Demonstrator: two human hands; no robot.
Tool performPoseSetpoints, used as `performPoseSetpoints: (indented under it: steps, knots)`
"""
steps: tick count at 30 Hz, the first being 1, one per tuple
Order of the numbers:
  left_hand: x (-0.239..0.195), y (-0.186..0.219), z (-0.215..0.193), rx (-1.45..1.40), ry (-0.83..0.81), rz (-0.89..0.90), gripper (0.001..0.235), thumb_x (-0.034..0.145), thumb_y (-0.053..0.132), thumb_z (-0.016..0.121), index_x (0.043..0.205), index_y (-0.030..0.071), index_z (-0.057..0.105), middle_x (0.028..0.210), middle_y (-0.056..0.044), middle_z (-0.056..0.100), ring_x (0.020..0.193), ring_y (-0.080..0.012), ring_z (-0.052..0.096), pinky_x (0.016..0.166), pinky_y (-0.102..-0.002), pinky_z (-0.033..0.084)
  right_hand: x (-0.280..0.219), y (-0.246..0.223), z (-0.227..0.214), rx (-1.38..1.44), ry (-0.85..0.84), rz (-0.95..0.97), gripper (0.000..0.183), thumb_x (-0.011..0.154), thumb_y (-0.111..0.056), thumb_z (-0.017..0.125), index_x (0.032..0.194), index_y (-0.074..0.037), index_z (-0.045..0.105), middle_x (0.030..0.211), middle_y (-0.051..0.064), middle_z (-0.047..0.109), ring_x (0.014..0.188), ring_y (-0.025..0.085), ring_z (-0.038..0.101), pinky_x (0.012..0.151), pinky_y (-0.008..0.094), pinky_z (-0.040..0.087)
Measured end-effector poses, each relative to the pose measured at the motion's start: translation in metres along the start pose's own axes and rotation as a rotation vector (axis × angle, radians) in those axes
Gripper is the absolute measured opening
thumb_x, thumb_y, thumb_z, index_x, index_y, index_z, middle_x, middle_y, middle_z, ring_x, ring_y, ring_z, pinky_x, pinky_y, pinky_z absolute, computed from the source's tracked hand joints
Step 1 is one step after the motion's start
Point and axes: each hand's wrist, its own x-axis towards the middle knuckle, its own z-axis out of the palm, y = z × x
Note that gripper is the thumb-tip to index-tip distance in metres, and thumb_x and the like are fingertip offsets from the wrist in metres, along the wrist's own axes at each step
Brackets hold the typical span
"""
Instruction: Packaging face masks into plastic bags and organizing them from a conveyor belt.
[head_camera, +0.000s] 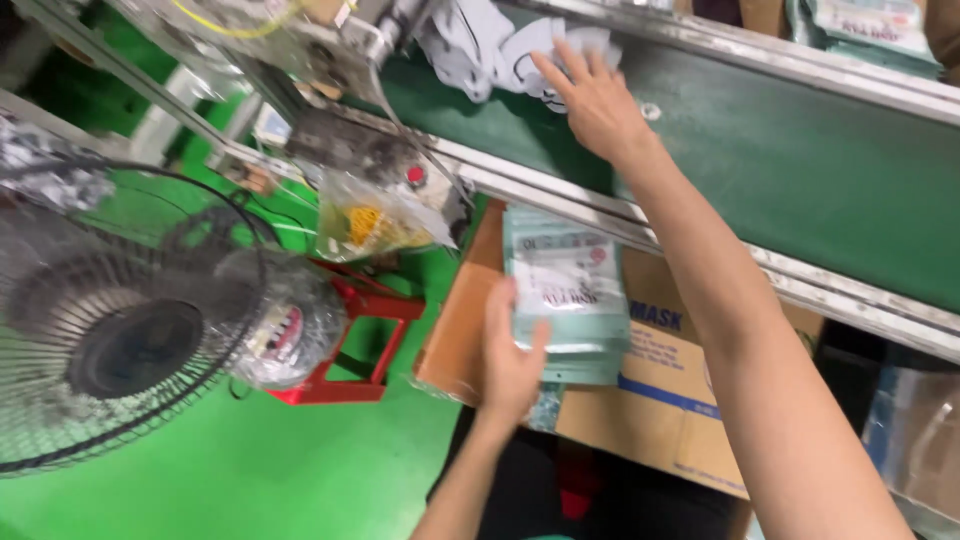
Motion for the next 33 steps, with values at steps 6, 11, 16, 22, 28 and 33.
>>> performPoseSetpoints:
  steps: [6, 11, 16, 22, 28, 33]
  knots:
    - [0.025, 0.068, -0.007, 0.178, -0.118, 0.198, 0.06, 0.092, 0.008, 0.071, 0.147, 0.0, 0.049, 0.156, -0.021, 0.047, 0.141, -0.0408, 0.051, 0.118, -0.049, 0.039, -0.044, -0.001, -0.018, 0.043, -0.18, -0.002, 0.035, 0.085, -0.002, 0.062, 0.119, -0.009, 0.058, 0.099, 0.013, 0.069, 0.085, 0.035, 0.069, 0.065, 0.045, 0.056]
    - [0.043, 0.07, 0.019, 0.513, -0.098, 0.543, 0.076, 0.074, 0.012, 0.081, 0.143, 0.0, 0.051, 0.148, -0.019, 0.048, 0.137, -0.0438, 0.048, 0.113, -0.059, 0.035, -0.158, -0.08, -0.215, 0.416, -0.265, 0.032, 0.046, 0.078, -0.008, 0.07, 0.122, -0.009, 0.06, 0.1, 0.014, 0.072, 0.091, 0.036, 0.07, 0.064, 0.048, 0.053]
    - [-0.038, -0.003, 0.095, 0.027, -0.435, 0.341, 0.056, 0.091, 0.016, 0.084, 0.135, 0.022, 0.05, 0.135, 0.004, 0.062, 0.128, -0.0184, 0.055, 0.119, -0.034, 0.04, -0.309, -0.084, -0.224, 1.061, 0.339, 0.588, 0.084, 0.085, -0.015, 0.079, 0.157, -0.008, 0.036, 0.146, 0.011, 0.061, 0.139, 0.022, 0.063, 0.122, 0.034, 0.049]
    - [-0.074, 0.019, 0.121, 0.098, -0.673, 0.272, 0.113, 0.069, 0.015, 0.086, 0.16, 0.003, 0.02, 0.152, -0.025, 0.046, 0.141, -0.0419, 0.043, 0.117, -0.051, 0.033, -0.416, -0.116, -0.142, 0.966, -0.093, 0.919, 0.108, 0.073, -0.004, 0.085, 0.164, -0.002, 0.027, 0.132, 0.016, 0.068, 0.119, 0.028, 0.067, 0.108, 0.039, 0.051]
    - [-0.085, 0.007, 0.125, -0.007, -0.685, 0.283, 0.117, 0.069, 0.025, 0.091, 0.159, 0.003, 0.019, 0.146, -0.026, 0.049, 0.137, -0.0434, 0.046, 0.115, -0.051, 0.036, -0.401, -0.134, -0.144, 1.055, 0.175, 0.722, 0.132, 0.061, 0.005, 0.09, 0.162, 0.001, 0.003, 0.149, 0.027, 0.048, 0.131, 0.035, 0.055, 0.112, 0.041, 0.045]
    - [-0.081, 0.012, 0.121, 0.002, -0.731, 0.116, 0.107, 0.078, 0.022, 0.082, 0.165, 0.007, 0.022, 0.139, -0.021, 0.061, 0.131, -0.0385, 0.058, 0.112, -0.048, 0.045, -0.412, -0.139, -0.138, 1.113, 0.141, 0.841, 0.129, 0.07, -0.002, 0.09, 0.165, -0.001, 0.003, 0.13, 0.014, 0.065, 0.119, 0.026, 0.067, 0.108, 0.035, 0.052]
